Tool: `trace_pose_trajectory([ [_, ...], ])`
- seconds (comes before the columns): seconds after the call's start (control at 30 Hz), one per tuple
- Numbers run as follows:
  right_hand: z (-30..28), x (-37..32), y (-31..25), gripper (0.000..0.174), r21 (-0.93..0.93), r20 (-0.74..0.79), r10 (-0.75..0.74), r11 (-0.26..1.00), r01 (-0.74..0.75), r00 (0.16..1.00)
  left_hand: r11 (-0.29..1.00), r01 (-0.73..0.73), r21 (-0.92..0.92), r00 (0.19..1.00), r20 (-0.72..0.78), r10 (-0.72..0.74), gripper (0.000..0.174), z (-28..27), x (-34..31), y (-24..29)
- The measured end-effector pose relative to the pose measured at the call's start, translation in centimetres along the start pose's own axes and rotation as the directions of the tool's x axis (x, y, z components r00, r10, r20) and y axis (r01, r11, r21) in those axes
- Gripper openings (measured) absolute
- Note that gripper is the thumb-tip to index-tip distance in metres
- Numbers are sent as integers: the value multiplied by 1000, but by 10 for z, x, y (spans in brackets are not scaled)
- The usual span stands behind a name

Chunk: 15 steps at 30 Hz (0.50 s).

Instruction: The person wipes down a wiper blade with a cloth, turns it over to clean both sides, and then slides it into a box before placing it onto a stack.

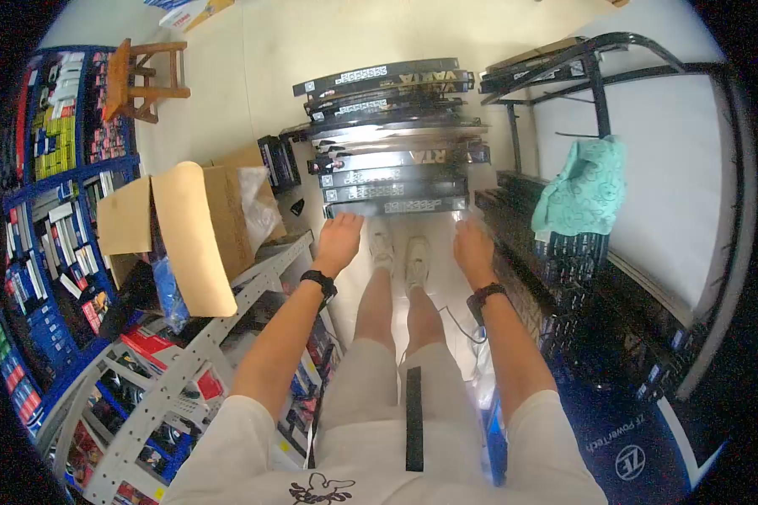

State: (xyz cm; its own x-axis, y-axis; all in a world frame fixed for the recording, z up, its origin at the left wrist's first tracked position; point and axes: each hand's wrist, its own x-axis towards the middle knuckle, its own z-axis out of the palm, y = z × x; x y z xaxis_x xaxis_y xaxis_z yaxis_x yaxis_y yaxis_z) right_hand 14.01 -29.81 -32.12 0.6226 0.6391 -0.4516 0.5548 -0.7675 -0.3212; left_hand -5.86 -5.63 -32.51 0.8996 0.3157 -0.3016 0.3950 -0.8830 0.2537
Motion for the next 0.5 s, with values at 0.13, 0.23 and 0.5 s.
trace_pose_trajectory([
  [0.13, 34, 10, 7, 21, -26, 54, -20, 999, 21, 998, 999, 37, 37, 997, 68, -40, 24, 42, -6, -10],
  [0.23, 59, 27, 14, 21, 42, 179, 31, 998, -39, 983, 996, 39, 76, 990, 132, -49, 23, 70, -7, -13],
  [0.5, 129, 68, 39, 17, -243, 69, -149, 956, 162, 986, 994, 64, 90, 993, 92, -73, 25, 143, 2, -32],
])
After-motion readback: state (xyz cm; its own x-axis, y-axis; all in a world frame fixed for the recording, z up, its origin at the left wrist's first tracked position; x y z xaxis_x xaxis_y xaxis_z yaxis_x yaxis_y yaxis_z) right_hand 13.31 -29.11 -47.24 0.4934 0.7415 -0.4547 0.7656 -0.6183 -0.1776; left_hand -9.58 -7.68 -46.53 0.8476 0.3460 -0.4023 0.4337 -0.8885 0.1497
